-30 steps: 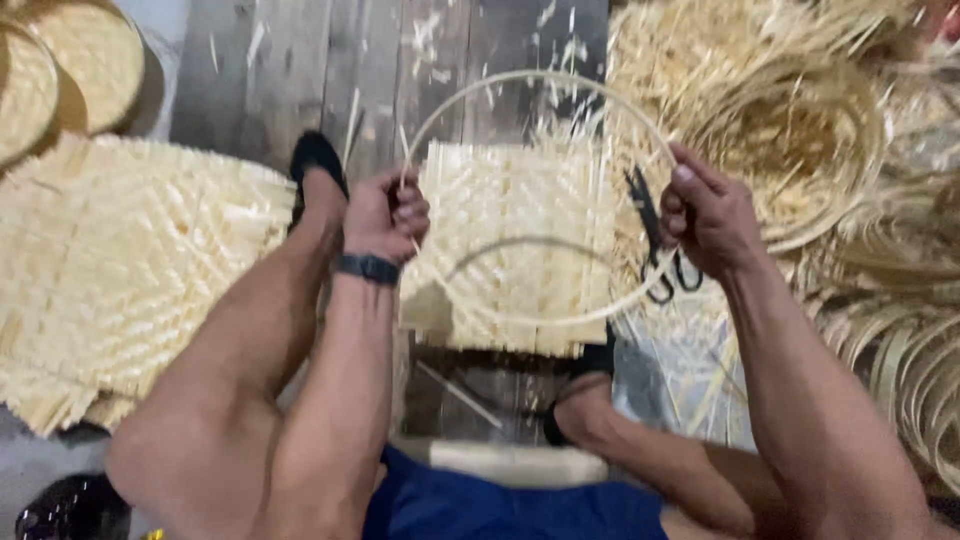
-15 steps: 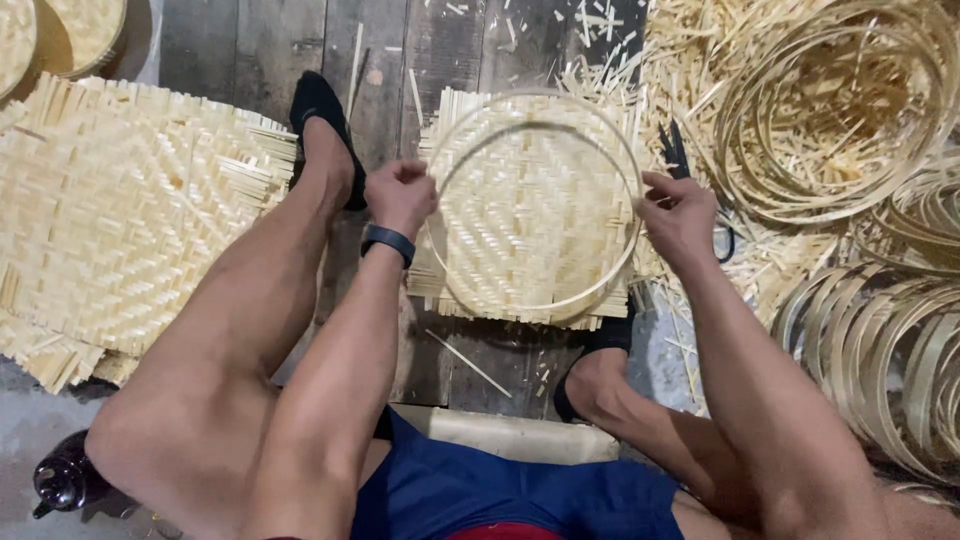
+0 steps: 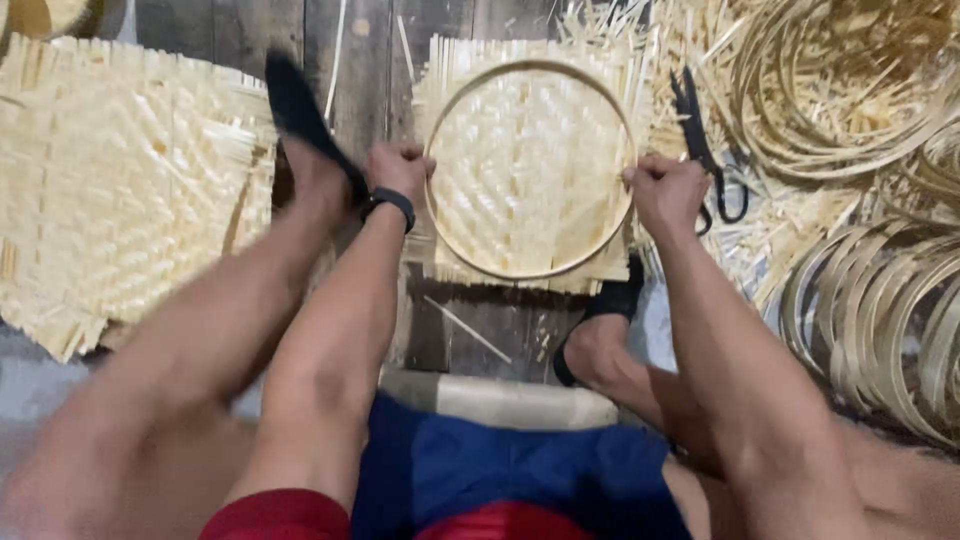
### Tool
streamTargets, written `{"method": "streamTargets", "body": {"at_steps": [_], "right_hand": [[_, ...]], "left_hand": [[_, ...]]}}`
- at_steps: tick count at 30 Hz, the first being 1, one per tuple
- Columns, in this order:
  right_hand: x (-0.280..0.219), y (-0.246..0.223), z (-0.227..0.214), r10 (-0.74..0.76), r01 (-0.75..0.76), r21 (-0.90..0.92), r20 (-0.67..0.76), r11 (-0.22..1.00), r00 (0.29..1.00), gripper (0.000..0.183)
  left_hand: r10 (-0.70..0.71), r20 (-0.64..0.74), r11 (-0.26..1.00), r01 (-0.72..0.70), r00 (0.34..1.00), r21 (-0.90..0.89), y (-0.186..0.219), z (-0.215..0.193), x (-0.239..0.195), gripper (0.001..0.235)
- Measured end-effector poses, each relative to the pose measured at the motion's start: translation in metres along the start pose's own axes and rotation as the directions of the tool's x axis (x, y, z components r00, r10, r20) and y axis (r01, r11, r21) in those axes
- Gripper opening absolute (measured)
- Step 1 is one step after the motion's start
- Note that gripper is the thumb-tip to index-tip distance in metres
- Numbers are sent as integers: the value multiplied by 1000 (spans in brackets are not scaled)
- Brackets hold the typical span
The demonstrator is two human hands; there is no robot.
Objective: The recorder is weaving bamboo strips and attaching bamboo rings using a circular mold and scissors to construct baskets.
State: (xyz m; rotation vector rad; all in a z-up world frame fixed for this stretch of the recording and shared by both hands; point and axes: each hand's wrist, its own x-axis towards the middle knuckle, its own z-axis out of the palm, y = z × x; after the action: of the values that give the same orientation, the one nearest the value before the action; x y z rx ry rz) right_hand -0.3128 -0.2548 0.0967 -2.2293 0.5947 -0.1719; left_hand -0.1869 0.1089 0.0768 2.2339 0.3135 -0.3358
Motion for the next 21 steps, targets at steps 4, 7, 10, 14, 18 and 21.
{"method": "streamTargets", "body": {"at_steps": [4,7,10,14,18,21], "right_hand": [[15,11,11,-88,82,-180,-21,980,996,22],[3,7,8,76,-78,-135,-18,988,997,26],[8,13,13,32,-33,-125,-11,992,999,26],[9,22,18,37,-39,-153,-15,987,999,25],[6,6,14,187,-185,-127,1,974,982,26],[4,17,16,184,-183,-77,2,980,983,28]], "left_hand": [[-21,-67,999,22,998,26,-43,21,45,12],[12,91,985,4,996,-175,-60,26,39,12],[-65,114,982,84,991,-169,-65,37,59,15],[-154,159,964,184,975,-194,-49,29,56,19],[-199,154,969,218,968,-118,-38,24,48,23],[-143,178,978,166,974,-127,-65,33,58,25]]}}
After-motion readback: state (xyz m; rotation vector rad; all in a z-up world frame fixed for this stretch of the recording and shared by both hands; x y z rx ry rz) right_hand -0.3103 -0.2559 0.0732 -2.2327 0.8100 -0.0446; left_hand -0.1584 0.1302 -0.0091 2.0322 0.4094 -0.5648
